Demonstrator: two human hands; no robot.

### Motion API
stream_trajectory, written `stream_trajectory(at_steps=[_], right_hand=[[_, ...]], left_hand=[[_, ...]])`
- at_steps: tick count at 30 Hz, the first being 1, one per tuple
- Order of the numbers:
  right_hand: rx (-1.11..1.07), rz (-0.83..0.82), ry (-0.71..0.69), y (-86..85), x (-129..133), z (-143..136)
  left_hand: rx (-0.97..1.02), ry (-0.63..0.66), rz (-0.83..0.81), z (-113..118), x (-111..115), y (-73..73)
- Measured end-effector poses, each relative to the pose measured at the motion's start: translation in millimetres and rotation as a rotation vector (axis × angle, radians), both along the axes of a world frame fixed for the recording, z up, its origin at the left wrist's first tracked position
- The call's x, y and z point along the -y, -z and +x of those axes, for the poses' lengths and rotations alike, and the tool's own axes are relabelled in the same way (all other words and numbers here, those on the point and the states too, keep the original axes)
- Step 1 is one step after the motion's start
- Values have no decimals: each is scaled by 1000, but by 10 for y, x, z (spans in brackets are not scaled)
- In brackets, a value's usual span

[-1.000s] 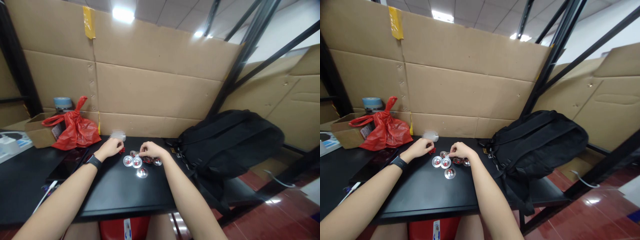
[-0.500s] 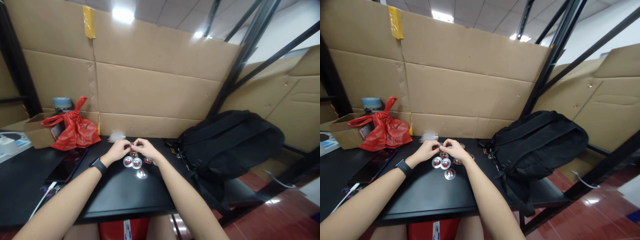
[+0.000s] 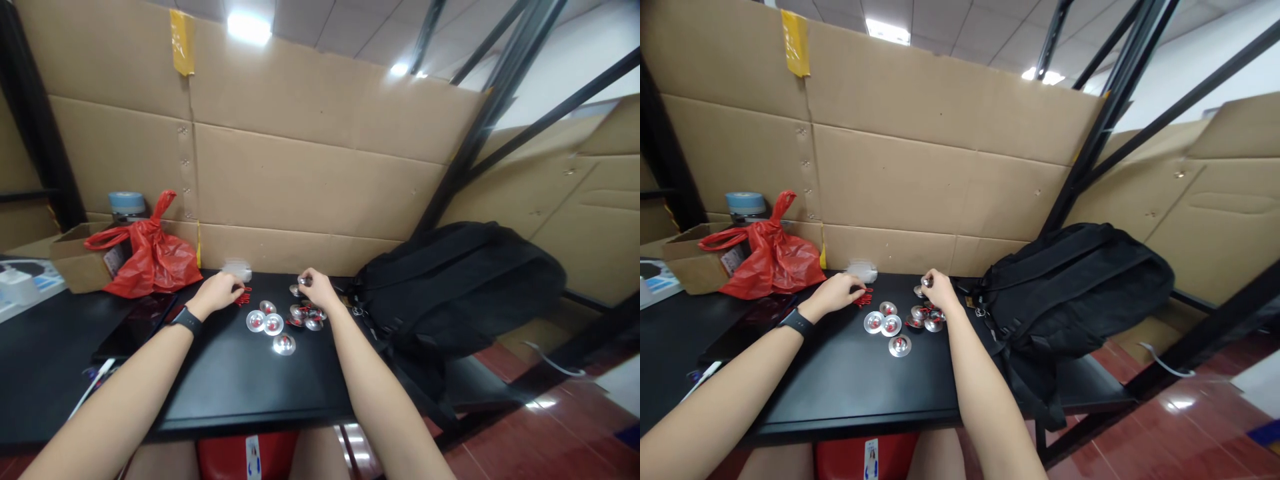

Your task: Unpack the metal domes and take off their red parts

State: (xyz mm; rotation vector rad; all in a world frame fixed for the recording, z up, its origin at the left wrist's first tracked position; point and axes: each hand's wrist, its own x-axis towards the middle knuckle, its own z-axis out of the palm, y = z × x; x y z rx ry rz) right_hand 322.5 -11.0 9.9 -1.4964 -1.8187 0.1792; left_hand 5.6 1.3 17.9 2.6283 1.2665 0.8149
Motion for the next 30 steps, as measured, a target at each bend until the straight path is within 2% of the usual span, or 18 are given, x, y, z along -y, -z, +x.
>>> stream_trajectory(at_steps=[3,7,10,13,19,21,24,27,30], right_hand=[[74,-63,15,89,-64,69],[175,-156,-16,116,-75,24],[195,-185,-65,96,-55,1],[204,-182,-68,71,-39,-11],[230,-146,-44,13,-9,-143],[207,-111,-106,-15,25,-223],[75,-83,-283,-47,103,-362],[-110,-110,-472,-59,195,-530],[-243,-112,-586,-60,268,-705]], left_hand=[[-69,16,48,115,58,18],[-64,219,83,383,235,4],[-178,333,86,526,344,-19],[-256,316,99,594,368,-8],[-195,195,41,618,284,88],[-163,151,19,596,265,104],[-58,126,-5,551,247,98],[152,138,-53,520,238,58],[363,171,-111,490,247,-16]])
